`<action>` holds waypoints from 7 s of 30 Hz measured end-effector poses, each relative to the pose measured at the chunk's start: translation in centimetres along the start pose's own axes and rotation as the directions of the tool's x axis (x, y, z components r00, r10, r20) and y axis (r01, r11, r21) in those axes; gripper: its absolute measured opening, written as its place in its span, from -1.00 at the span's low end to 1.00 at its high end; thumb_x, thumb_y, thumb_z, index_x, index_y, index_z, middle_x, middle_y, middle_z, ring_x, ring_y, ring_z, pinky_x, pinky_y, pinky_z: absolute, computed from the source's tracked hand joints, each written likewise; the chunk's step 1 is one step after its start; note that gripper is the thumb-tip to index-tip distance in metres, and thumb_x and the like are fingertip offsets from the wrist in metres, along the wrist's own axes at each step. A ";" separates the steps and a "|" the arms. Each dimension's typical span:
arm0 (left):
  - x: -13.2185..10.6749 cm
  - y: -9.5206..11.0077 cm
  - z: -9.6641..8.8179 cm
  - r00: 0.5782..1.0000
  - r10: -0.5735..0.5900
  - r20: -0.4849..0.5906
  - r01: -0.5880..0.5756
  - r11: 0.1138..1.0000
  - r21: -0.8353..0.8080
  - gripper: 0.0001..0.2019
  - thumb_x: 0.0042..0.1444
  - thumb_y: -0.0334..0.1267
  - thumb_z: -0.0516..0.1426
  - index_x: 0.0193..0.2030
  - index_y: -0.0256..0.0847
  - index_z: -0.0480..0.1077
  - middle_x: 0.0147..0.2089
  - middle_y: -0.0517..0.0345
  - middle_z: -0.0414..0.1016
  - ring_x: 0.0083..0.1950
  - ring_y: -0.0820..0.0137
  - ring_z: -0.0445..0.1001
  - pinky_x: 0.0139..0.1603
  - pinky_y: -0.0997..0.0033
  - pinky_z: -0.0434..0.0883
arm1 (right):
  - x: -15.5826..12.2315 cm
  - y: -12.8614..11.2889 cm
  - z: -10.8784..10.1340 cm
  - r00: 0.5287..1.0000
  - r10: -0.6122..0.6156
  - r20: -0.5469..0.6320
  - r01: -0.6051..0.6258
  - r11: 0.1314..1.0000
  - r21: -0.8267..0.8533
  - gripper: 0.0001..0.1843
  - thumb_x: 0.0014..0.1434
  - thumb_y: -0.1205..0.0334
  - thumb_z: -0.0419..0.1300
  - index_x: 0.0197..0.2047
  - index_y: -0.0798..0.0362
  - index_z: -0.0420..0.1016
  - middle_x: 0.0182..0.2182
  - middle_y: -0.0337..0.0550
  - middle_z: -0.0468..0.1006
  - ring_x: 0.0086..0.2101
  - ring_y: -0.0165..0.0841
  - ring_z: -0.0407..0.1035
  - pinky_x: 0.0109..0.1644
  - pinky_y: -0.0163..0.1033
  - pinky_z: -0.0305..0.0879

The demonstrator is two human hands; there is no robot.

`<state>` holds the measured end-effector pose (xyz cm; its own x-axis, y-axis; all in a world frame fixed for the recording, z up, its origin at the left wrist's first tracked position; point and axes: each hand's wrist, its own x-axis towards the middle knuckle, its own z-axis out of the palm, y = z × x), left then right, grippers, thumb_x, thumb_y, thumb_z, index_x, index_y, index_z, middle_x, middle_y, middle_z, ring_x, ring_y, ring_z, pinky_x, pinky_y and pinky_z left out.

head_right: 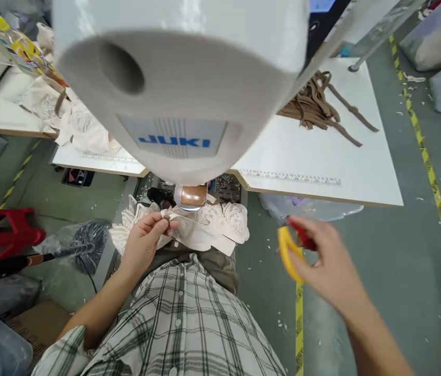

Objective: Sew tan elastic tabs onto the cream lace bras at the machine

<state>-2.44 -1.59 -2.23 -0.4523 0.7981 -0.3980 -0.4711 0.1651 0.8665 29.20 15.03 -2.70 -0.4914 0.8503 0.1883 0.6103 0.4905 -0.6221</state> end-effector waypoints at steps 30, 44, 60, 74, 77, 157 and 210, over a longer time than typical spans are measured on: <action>-0.9 -1.1 0.9 0.985 0.168 0.035 -0.171 0.979 0.113 -0.83 0.15 -0.26 0.26 -0.12 -0.05 0.62 -0.04 0.14 0.58 -0.06 0.36 0.50 0.02 0.36 0.44 | -0.4 -11.4 8.3 0.944 -0.275 0.184 0.258 0.960 0.112 -0.26 -0.02 0.19 0.32 0.26 -0.06 0.32 -0.09 -0.03 0.37 -0.16 -0.22 0.35 -0.14 -0.06 0.42; -0.1 -2.6 0.4 0.950 0.311 0.034 -0.312 0.930 0.197 -0.86 0.15 -0.26 0.26 -0.14 -0.10 0.61 -0.09 0.09 0.54 -0.05 0.31 0.50 0.00 0.27 0.46 | 0.5 -11.7 10.6 0.983 -0.113 0.148 0.085 0.979 0.185 -0.46 0.02 0.11 0.32 0.10 -0.02 0.53 -0.12 -0.05 0.41 -0.19 -0.25 0.40 -0.14 -0.09 0.44; 0.1 -2.8 -0.1 0.926 0.374 0.049 -0.372 0.886 0.275 -0.89 0.16 -0.31 0.24 -0.20 -0.11 0.61 -0.16 0.10 0.55 -0.10 0.34 0.49 -0.03 0.33 0.42 | -0.4 -11.8 11.4 0.988 -0.016 0.155 -0.014 0.982 0.187 -0.42 -0.04 0.14 0.32 0.10 -0.04 0.54 -0.12 -0.08 0.41 -0.15 -0.23 0.42 -0.12 -0.09 0.44; 0.3 -2.8 -0.4 0.993 0.101 -0.064 -0.096 0.992 0.078 -0.87 0.10 -0.21 0.30 -0.22 -0.15 0.60 -0.37 0.23 0.49 -0.33 0.51 0.38 -0.20 0.50 0.41 | -1.5 -11.3 10.7 0.997 0.037 0.069 -0.047 0.987 0.151 -0.49 0.01 0.16 0.30 0.08 -0.07 0.55 -0.14 -0.10 0.44 -0.15 -0.23 0.43 -0.14 -0.09 0.46; 0.1 -2.6 -0.2 0.993 0.114 -0.045 -0.110 0.991 0.081 -0.88 0.11 -0.21 0.30 -0.21 -0.13 0.61 -0.36 0.22 0.51 -0.33 0.52 0.38 -0.22 0.53 0.41 | -1.5 -11.9 10.6 0.999 -0.026 0.041 0.021 0.992 0.127 -0.48 0.00 0.17 0.30 0.09 -0.07 0.54 -0.15 -0.10 0.44 -0.13 -0.23 0.43 -0.14 -0.10 0.45; -0.4 -3.3 -0.7 0.988 0.124 -0.094 -0.122 0.992 0.026 -0.82 0.07 -0.19 0.33 -0.17 -0.10 0.61 -0.18 0.18 0.63 -0.21 0.44 0.53 -0.16 0.47 0.48 | -2.0 -13.7 11.7 0.999 -0.036 0.040 0.033 0.996 0.087 -0.47 -0.01 0.16 0.29 0.09 -0.06 0.53 -0.15 -0.10 0.44 -0.15 -0.23 0.42 -0.17 -0.11 0.44; 0.4 -3.5 -1.0 0.989 0.148 -0.008 -0.148 0.989 -0.008 -0.84 0.01 -0.24 0.35 -0.24 -0.12 0.59 -0.22 0.17 0.59 -0.16 0.37 0.53 0.00 0.31 0.48 | -1.1 -14.0 12.6 0.995 0.017 0.101 -0.037 0.979 0.198 -0.43 -0.07 0.16 0.31 0.08 -0.06 0.54 -0.14 -0.09 0.41 -0.13 -0.20 0.42 -0.11 -0.05 0.45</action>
<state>-1.77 -2.40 -5.71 -0.5235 0.8089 -0.2678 -0.4051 0.0402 0.9134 13.37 4.84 -3.80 -0.5408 0.8352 0.1000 0.4929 0.4110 -0.7669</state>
